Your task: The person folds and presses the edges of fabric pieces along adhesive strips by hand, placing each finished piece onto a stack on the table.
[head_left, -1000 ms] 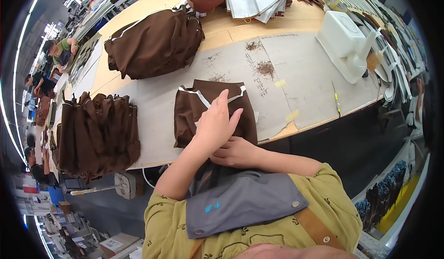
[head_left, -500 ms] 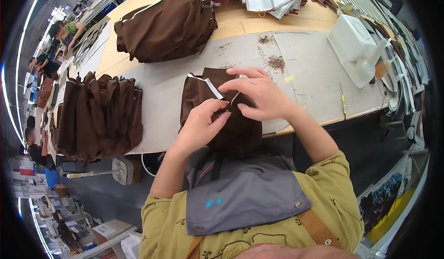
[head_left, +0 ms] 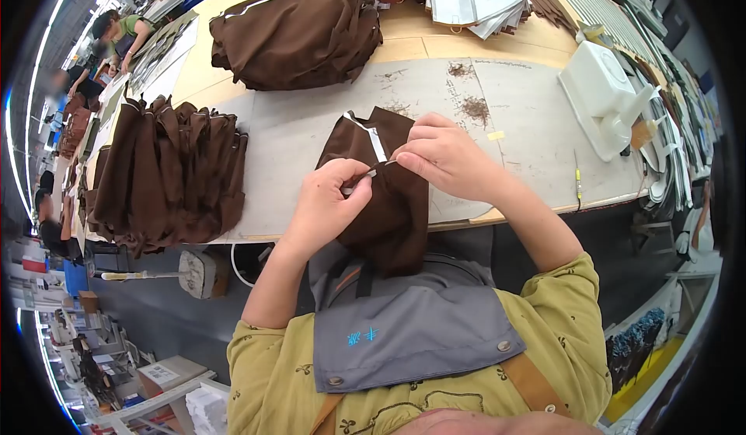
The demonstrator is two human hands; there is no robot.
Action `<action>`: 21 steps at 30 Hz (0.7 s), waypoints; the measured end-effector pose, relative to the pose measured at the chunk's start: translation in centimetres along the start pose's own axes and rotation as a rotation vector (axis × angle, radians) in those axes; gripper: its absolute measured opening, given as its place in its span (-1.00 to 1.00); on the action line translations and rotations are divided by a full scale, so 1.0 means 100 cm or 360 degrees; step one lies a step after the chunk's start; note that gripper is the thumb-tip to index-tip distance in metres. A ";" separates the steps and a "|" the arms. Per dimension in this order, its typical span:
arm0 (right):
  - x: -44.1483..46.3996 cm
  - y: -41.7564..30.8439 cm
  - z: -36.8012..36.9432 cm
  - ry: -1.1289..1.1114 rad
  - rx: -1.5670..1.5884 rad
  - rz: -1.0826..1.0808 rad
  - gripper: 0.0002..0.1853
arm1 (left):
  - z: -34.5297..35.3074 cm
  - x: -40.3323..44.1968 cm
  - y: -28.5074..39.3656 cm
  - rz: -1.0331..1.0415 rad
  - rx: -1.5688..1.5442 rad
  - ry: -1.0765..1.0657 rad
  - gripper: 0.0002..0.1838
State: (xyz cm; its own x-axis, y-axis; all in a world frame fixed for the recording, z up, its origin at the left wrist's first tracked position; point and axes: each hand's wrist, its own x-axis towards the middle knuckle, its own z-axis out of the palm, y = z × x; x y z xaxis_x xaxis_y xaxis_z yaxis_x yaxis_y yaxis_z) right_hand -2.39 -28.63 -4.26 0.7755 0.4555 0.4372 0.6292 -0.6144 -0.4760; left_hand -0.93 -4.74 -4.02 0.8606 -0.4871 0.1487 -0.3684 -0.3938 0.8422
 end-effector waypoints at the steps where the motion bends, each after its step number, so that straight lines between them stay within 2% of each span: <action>1: -0.002 -0.004 -0.001 0.0022 0.0042 0.0088 -0.79 | 0.000 0.000 0.002 -0.0031 -0.0048 -0.0004 -0.88; 5: -0.010 -0.015 -0.001 0.0115 0.0122 0.0250 -0.79 | -0.002 0.000 0.005 0.0051 -0.0005 -0.0047 -0.85; 8: -0.013 -0.018 -0.001 0.0089 0.0306 0.0323 -0.85 | -0.004 -0.003 0.004 -0.0022 -0.0155 -0.0114 -0.80; 10: -0.015 -0.018 -0.001 0.0046 0.0472 0.0393 -0.88 | -0.005 -0.005 -0.002 -0.0201 -0.0480 -0.0211 -0.83; 11: -0.015 -0.021 -0.002 0.0044 0.0475 0.0394 -0.88 | -0.003 -0.006 -0.006 -0.0205 -0.0480 -0.0211 -0.83; 13: -0.016 -0.026 -0.005 0.0003 0.0560 0.0394 -0.88 | 0.002 -0.007 -0.014 -0.0323 -0.0941 -0.0205 -0.82; 14: -0.016 -0.026 -0.005 0.0001 0.0562 0.0397 -0.88 | 0.001 -0.008 -0.012 -0.0326 -0.0943 -0.0206 -0.82; 16: -0.017 -0.026 -0.006 0.0028 0.0538 0.0284 -0.90 | -0.001 -0.010 -0.005 -0.0150 -0.0407 -0.0227 -0.78; 21: -0.017 -0.028 -0.007 -0.0012 0.0568 0.0305 -0.91 | -0.001 -0.013 -0.002 0.0014 -0.0277 -0.0170 -0.82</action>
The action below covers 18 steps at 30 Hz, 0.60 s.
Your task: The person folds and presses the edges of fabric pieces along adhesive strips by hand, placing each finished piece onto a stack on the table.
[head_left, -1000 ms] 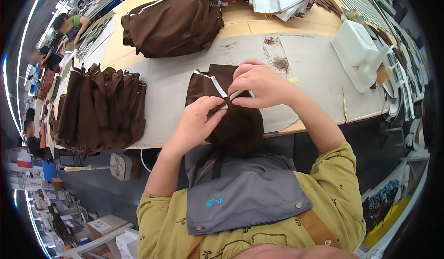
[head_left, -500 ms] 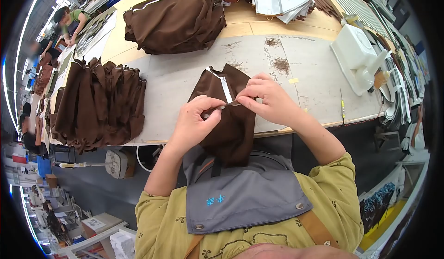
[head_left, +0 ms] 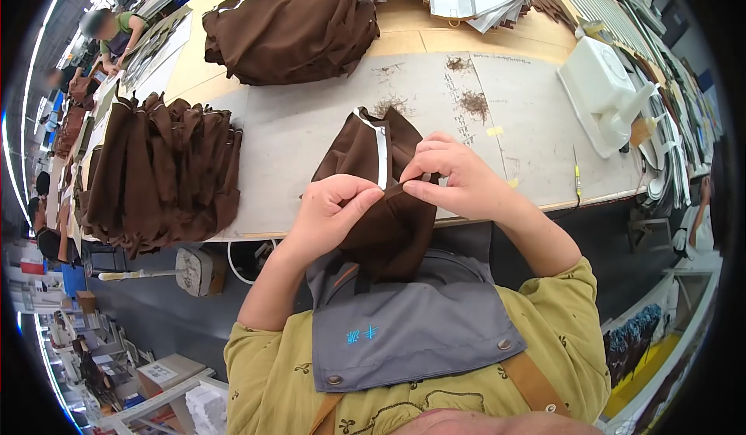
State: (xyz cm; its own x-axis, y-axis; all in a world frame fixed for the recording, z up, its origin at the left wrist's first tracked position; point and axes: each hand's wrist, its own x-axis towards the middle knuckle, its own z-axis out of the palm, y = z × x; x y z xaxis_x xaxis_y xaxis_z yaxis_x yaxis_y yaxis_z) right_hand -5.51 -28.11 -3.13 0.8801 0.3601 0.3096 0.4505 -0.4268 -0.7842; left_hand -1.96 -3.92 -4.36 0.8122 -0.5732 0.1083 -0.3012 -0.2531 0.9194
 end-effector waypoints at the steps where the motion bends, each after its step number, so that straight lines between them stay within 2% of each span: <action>1: 0.000 0.000 0.001 -0.0017 0.0008 0.0010 -0.91 | 0.000 -0.001 0.000 0.0084 0.0052 0.0015 -0.83; 8: 0.002 0.001 0.008 0.0015 0.0081 -0.0036 -0.88 | 0.000 -0.006 0.004 0.0101 0.0196 -0.0017 -0.86; 10: 0.004 -0.009 0.005 -0.0110 0.0163 0.0300 -0.81 | 0.001 -0.004 0.000 0.0054 -0.0006 -0.0017 -0.88; 13: 0.003 -0.006 0.007 -0.0178 0.0202 0.0289 -0.85 | -0.004 -0.004 0.007 -0.0041 -0.0087 -0.0167 -0.87; 18: 0.004 -0.005 0.008 -0.0235 0.0376 0.0351 -0.85 | -0.003 -0.005 0.004 -0.0020 -0.0090 -0.0180 -0.86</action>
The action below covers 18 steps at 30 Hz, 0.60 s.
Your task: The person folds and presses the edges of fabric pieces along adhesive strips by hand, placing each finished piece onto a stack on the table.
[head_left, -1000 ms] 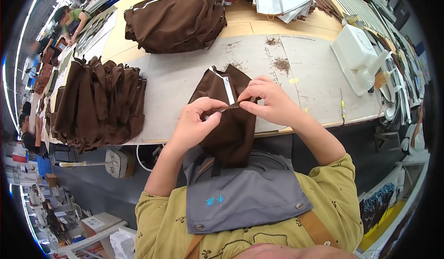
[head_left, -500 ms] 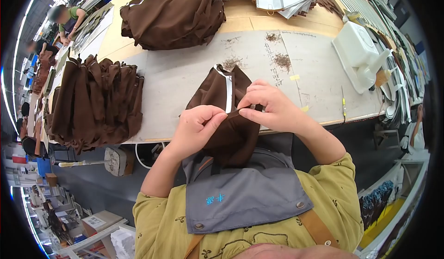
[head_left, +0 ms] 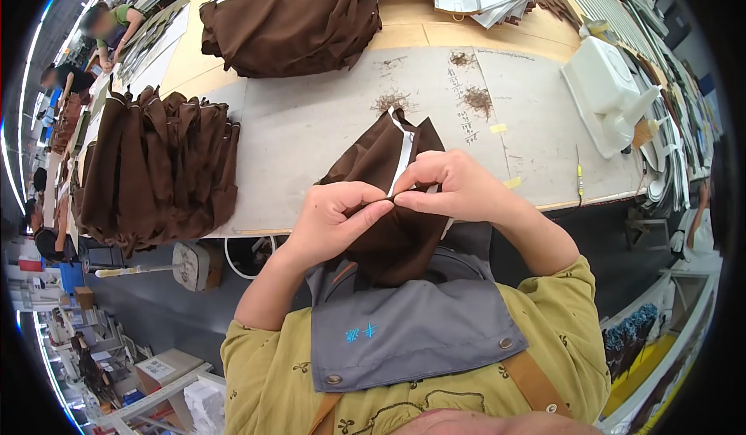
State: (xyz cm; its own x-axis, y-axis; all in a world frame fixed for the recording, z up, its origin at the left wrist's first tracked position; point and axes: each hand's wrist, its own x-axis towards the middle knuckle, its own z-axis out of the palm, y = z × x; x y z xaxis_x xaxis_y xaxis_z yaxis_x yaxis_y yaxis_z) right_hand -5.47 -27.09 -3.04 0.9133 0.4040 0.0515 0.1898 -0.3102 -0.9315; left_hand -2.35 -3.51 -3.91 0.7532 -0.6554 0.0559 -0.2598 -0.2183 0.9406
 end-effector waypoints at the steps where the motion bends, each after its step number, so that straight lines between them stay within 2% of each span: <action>1: 0.000 -0.001 -0.001 -0.0016 0.0055 0.0036 -0.85 | -0.001 0.000 0.000 0.0009 0.0024 -0.0019 -0.84; 5: 0.002 0.001 -0.004 -0.0076 0.0286 0.0130 -0.85 | -0.012 0.002 -0.009 -0.0191 -0.0348 -0.0047 -0.79; 7: 0.004 0.002 -0.008 -0.0127 0.0425 0.0268 -0.82 | -0.026 0.000 -0.011 -0.0429 -0.0728 -0.0157 -0.76; 8: 0.004 0.002 -0.008 -0.0126 0.0425 0.0268 -0.82 | -0.024 0.001 -0.012 -0.0429 -0.0728 -0.0157 -0.76; 12: 0.006 0.003 -0.007 -0.0174 0.0330 0.0235 -0.82 | -0.016 0.002 -0.002 0.0017 -0.0048 -0.0115 -0.85; 16: 0.003 -0.008 -0.005 -0.0149 0.0123 0.0164 -0.82 | -0.020 0.003 -0.003 0.0060 -0.0012 -0.0175 -0.90; 17: 0.004 -0.007 -0.002 -0.0098 0.0008 0.0009 -0.81 | -0.023 0.008 -0.005 0.0272 0.0270 -0.0207 -0.86; 18: 0.005 -0.003 0.002 -0.0088 -0.0001 0.0000 -0.81 | -0.025 0.013 -0.004 0.0286 0.0278 -0.0208 -0.86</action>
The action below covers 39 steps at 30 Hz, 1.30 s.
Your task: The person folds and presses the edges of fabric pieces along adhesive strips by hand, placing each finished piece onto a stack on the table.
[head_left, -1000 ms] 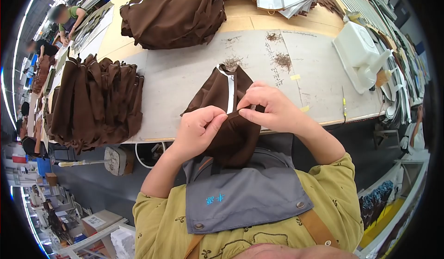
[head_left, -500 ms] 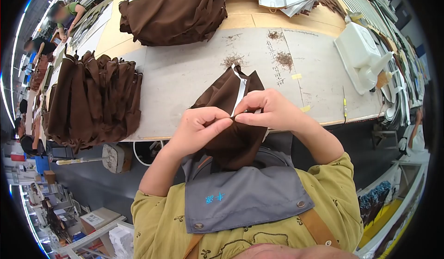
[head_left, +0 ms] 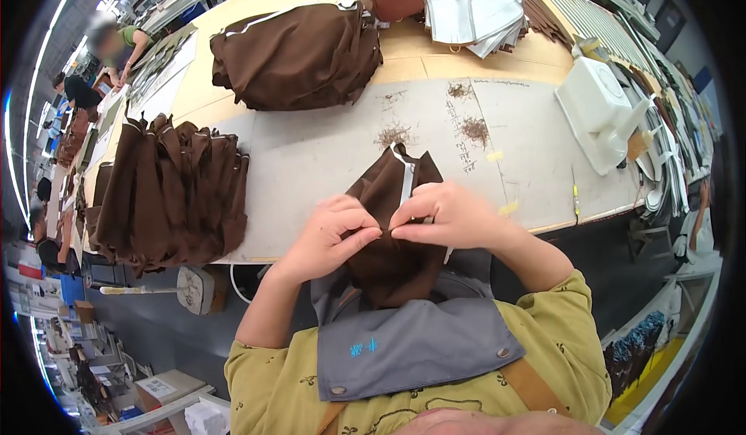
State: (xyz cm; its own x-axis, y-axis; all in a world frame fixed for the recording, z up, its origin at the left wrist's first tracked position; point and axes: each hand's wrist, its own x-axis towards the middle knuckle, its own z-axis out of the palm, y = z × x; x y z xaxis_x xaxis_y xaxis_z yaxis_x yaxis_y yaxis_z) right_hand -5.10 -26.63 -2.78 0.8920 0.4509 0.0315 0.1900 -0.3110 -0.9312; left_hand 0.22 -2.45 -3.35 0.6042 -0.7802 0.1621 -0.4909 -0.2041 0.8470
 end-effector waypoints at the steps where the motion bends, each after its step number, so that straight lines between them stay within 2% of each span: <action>1: 0.002 0.004 0.005 0.0080 -0.0311 -0.0268 -0.86 | -0.003 0.005 0.004 0.0265 0.0480 0.0170 -0.83; 2: 0.003 0.004 0.010 0.0161 -0.0622 -0.0531 -0.90 | -0.006 0.010 0.010 0.0531 0.0956 0.0341 -0.80; 3: 0.005 -0.004 0.015 0.0182 -0.0826 -0.0662 -0.92 | -0.009 0.014 0.014 0.0541 0.0957 0.0337 -0.80; 5: 0.009 -0.007 0.035 0.0179 -0.0931 -0.0850 -0.92 | -0.011 0.020 0.019 0.0129 -0.0108 0.0281 -0.65; 6: 0.010 -0.011 0.043 0.0132 -0.0957 -0.0942 -0.92 | -0.011 0.023 0.020 0.0140 -0.0108 0.0276 -0.65; 8: 0.011 -0.021 0.059 -0.0073 -0.1118 -0.1094 -0.89 | -0.009 0.031 0.019 -0.0580 -0.0186 -0.0349 -0.49; 10: 0.011 -0.027 0.072 -0.0098 -0.1075 -0.1290 -0.84 | -0.003 0.041 0.005 -0.0678 0.0200 -0.0612 -0.17; 12: 0.014 -0.038 0.083 -0.0293 -0.1195 -0.1350 -0.83 | 0.004 0.045 -0.003 -0.1125 -0.0337 -0.0556 -0.08; 14: 0.016 -0.038 0.099 -0.0295 -0.1232 -0.1440 -0.83 | 0.005 0.046 -0.015 -0.1130 -0.0419 -0.0487 -0.02; 16: 0.019 -0.040 0.107 -0.0307 -0.1281 -0.1549 -0.83 | 0.003 0.046 -0.024 -0.1115 -0.0271 -0.0268 0.02; 22: 0.030 -0.054 0.118 -0.0267 -0.1282 -0.1711 -0.84 | -0.016 0.036 -0.011 -0.1164 -0.0481 -0.0146 -0.02; 24: 0.036 -0.051 0.129 -0.0295 -0.1277 -0.1714 -0.86 | -0.016 0.032 0.000 -0.0799 0.0080 -0.0214 -0.05; 26: 0.040 -0.045 0.142 -0.0322 -0.1277 -0.1720 -0.86 | -0.007 0.027 0.024 -0.0419 0.0611 0.0007 -0.14; 28: 0.042 -0.041 0.152 -0.0344 -0.1445 -0.1724 -0.86 | 0.004 0.023 0.039 -0.0327 0.0779 0.0183 -0.27; 29: 0.041 -0.041 0.153 -0.0344 -0.1446 -0.1726 -0.86 | 0.006 0.024 0.040 -0.0327 0.0781 0.0185 -0.27; 31: 0.041 -0.042 0.153 -0.0376 -0.1488 -0.1763 -0.87 | 0.009 0.025 0.039 -0.0485 0.1183 0.0064 -0.28; 34: 0.041 -0.040 0.154 -0.0449 -0.1462 -0.1733 -0.88 | 0.010 0.030 0.020 -0.0631 0.1337 -0.0092 -0.35; 35: 0.042 -0.040 0.153 -0.0451 -0.1457 -0.1777 -0.88 | 0.013 0.027 0.010 -0.0470 0.1371 0.0020 -0.55; 36: 0.041 -0.040 0.152 -0.0508 -0.1505 -0.1731 -0.89 | 0.009 0.029 0.001 -0.0492 0.1393 0.0045 -0.55; 38: 0.041 -0.042 0.146 -0.0572 -0.1548 -0.1710 -0.89 | -0.006 0.040 -0.014 -0.0457 0.1177 -0.0033 -0.66; 39: 0.043 -0.046 0.140 -0.0337 -0.1497 -0.1833 -0.87 | -0.015 0.043 -0.022 -0.0364 0.0915 0.0170 -0.64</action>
State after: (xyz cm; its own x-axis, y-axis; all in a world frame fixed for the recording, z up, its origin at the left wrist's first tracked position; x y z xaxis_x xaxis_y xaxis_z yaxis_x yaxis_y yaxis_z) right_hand -7.89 -11.56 -3.47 0.0161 0.8998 0.4360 0.9872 -0.0834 0.1356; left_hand 4.88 -4.44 -3.78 0.7786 -0.6219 0.0837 -0.5829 -0.6675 0.4634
